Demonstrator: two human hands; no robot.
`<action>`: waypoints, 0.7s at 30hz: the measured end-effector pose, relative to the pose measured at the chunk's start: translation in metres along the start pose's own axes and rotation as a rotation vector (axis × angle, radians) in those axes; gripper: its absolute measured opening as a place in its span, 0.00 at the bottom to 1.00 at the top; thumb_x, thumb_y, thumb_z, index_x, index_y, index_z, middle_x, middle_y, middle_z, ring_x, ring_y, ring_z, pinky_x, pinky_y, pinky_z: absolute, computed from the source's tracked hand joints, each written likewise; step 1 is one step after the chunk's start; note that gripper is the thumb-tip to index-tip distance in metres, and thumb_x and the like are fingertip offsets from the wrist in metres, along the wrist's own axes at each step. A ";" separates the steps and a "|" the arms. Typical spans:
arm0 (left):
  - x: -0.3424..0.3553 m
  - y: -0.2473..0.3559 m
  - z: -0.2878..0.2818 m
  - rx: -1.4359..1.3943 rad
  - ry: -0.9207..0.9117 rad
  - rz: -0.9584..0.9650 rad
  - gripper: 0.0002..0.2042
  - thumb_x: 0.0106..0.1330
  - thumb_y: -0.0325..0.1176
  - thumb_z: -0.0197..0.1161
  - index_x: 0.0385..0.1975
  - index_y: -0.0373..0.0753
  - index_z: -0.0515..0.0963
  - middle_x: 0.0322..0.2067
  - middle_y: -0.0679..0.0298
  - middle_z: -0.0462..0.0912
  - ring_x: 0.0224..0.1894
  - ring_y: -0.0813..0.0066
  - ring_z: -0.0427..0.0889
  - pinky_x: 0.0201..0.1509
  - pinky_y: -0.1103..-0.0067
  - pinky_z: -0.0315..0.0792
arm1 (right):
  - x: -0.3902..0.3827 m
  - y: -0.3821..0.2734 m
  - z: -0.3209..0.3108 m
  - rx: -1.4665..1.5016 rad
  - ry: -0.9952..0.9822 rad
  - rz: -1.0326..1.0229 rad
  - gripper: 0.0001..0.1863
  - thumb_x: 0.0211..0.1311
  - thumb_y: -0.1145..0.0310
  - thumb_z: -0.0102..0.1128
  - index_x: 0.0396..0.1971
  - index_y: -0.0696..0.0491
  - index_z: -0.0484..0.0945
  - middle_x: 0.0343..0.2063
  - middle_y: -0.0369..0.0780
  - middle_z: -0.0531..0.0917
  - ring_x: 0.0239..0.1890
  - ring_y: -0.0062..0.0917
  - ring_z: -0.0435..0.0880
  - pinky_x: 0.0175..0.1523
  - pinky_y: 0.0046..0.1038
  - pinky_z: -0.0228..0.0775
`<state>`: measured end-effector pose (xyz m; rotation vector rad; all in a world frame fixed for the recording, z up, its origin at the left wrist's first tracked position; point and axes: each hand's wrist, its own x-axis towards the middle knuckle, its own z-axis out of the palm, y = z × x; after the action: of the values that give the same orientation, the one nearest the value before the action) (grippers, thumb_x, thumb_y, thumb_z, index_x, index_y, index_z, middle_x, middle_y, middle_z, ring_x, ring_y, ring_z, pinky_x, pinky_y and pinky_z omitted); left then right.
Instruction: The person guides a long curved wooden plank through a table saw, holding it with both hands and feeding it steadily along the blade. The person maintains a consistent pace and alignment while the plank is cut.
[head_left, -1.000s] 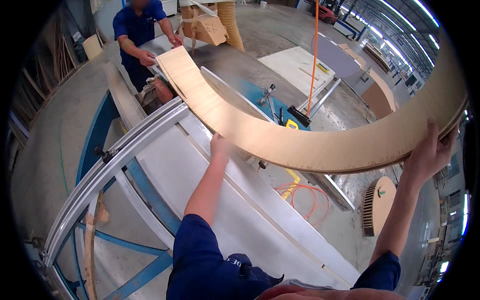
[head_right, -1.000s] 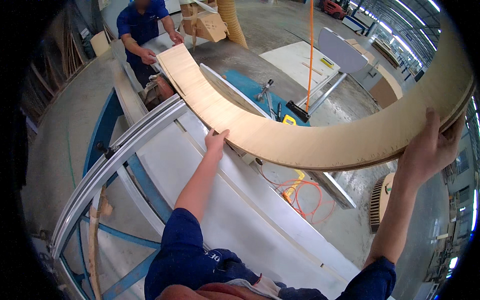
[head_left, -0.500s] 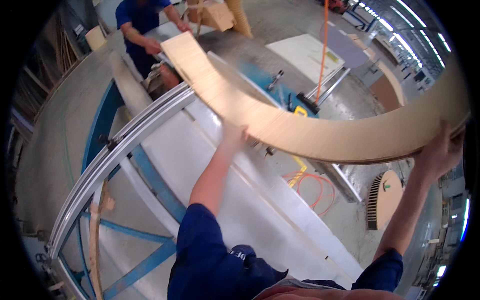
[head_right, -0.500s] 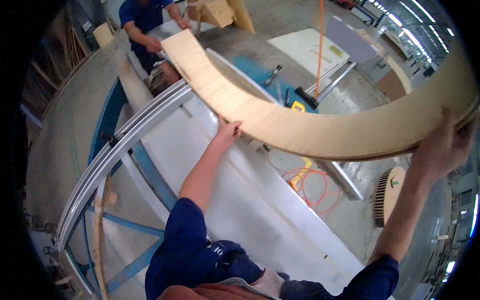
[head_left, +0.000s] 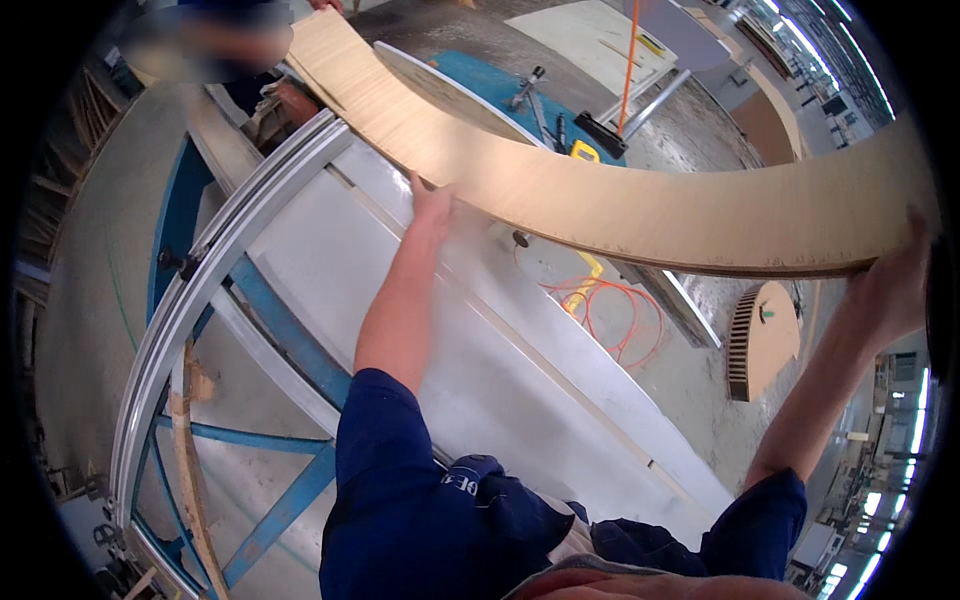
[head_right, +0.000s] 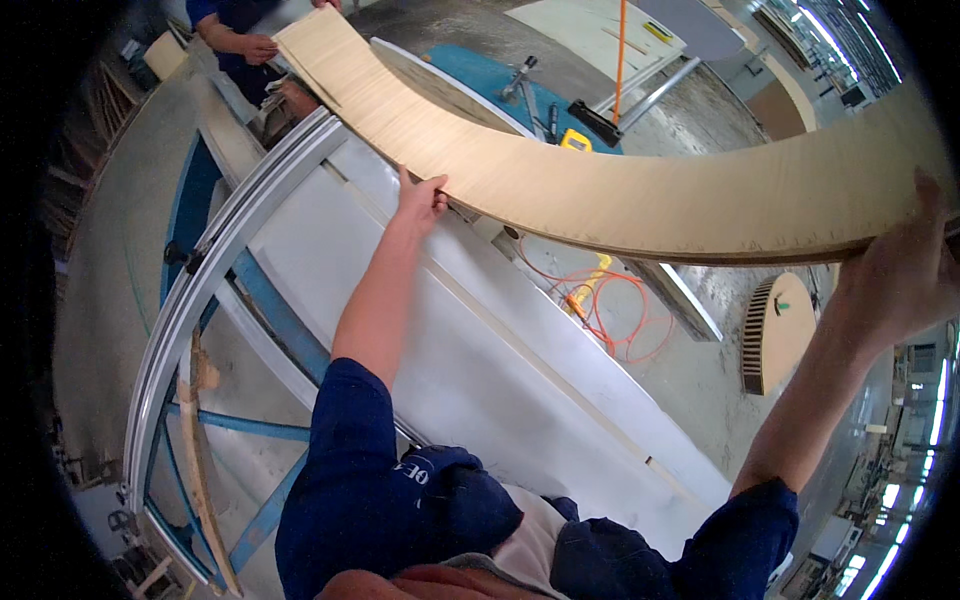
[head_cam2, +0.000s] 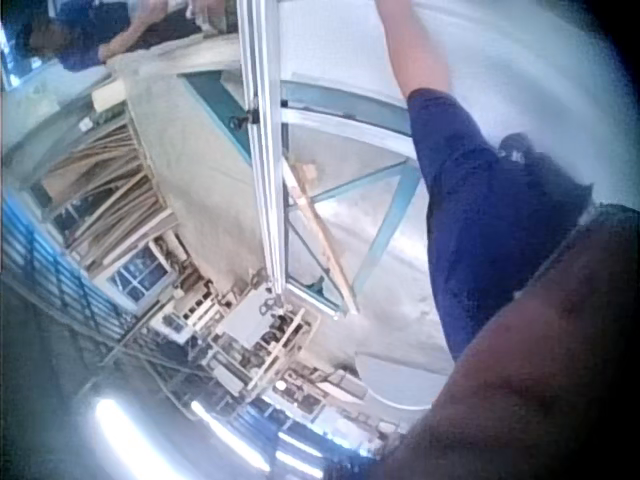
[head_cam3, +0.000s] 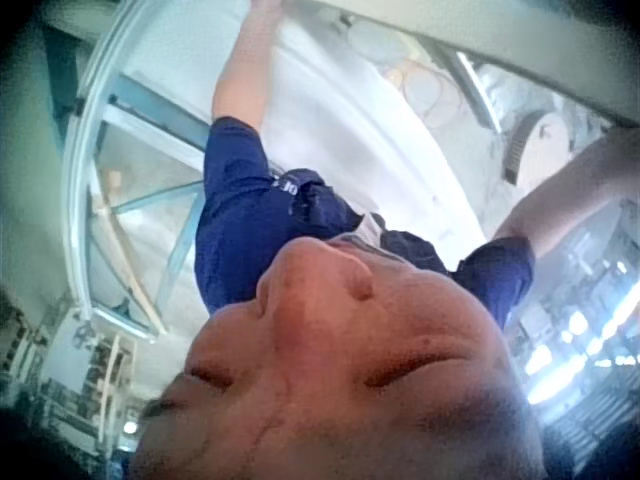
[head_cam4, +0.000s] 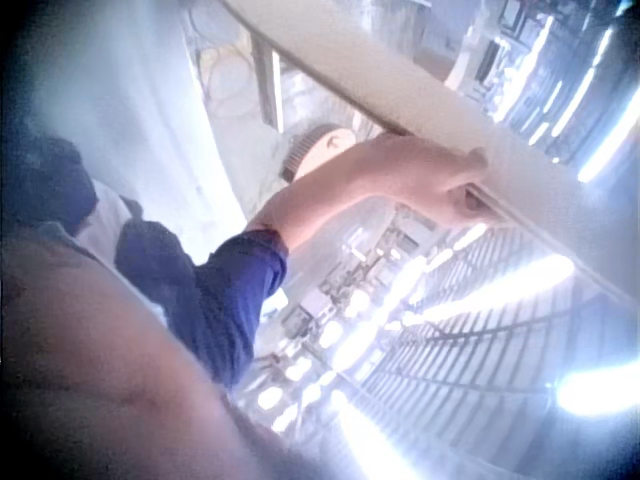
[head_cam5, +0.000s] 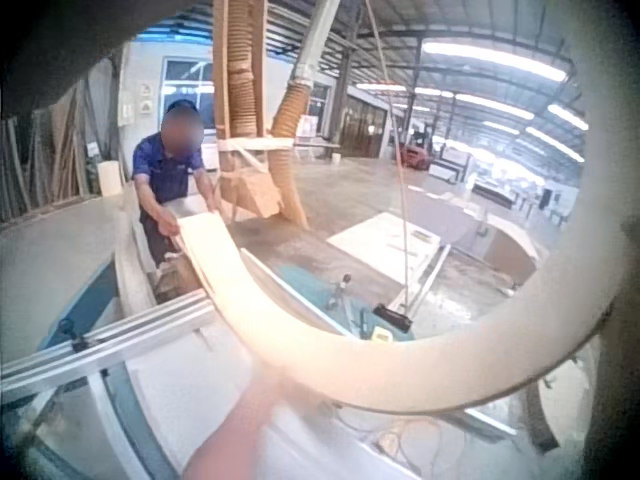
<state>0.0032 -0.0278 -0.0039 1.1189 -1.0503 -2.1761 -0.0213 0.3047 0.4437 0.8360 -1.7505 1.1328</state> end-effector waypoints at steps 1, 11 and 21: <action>0.001 -0.003 0.000 -0.015 -0.003 -0.017 0.56 0.62 0.21 0.66 0.77 0.63 0.28 0.28 0.63 0.76 0.19 0.77 0.73 0.16 0.81 0.66 | 0.000 0.002 0.000 -0.005 -0.009 -0.009 0.36 0.64 0.73 0.49 0.73 0.60 0.55 0.59 0.56 0.73 0.61 0.46 0.77 0.61 0.52 0.79; -0.011 0.010 -0.001 -0.034 -0.002 -0.046 0.56 0.61 0.21 0.66 0.77 0.61 0.29 0.27 0.63 0.76 0.19 0.77 0.74 0.17 0.81 0.67 | 0.004 0.084 -0.015 0.010 0.240 0.050 0.17 0.60 0.69 0.70 0.43 0.61 0.75 0.42 0.48 0.84 0.40 0.36 0.89 0.41 0.37 0.88; -0.005 0.009 -0.003 -0.003 -0.002 -0.028 0.55 0.63 0.23 0.67 0.77 0.62 0.30 0.29 0.64 0.76 0.19 0.80 0.73 0.17 0.84 0.66 | -0.004 0.081 -0.013 -0.047 0.208 -0.002 0.18 0.59 0.72 0.68 0.45 0.59 0.71 0.42 0.48 0.82 0.40 0.36 0.89 0.41 0.36 0.89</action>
<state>0.0090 -0.0307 0.0044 1.1367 -1.0378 -2.2000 -0.0855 0.3458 0.4144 0.6664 -1.5970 1.1303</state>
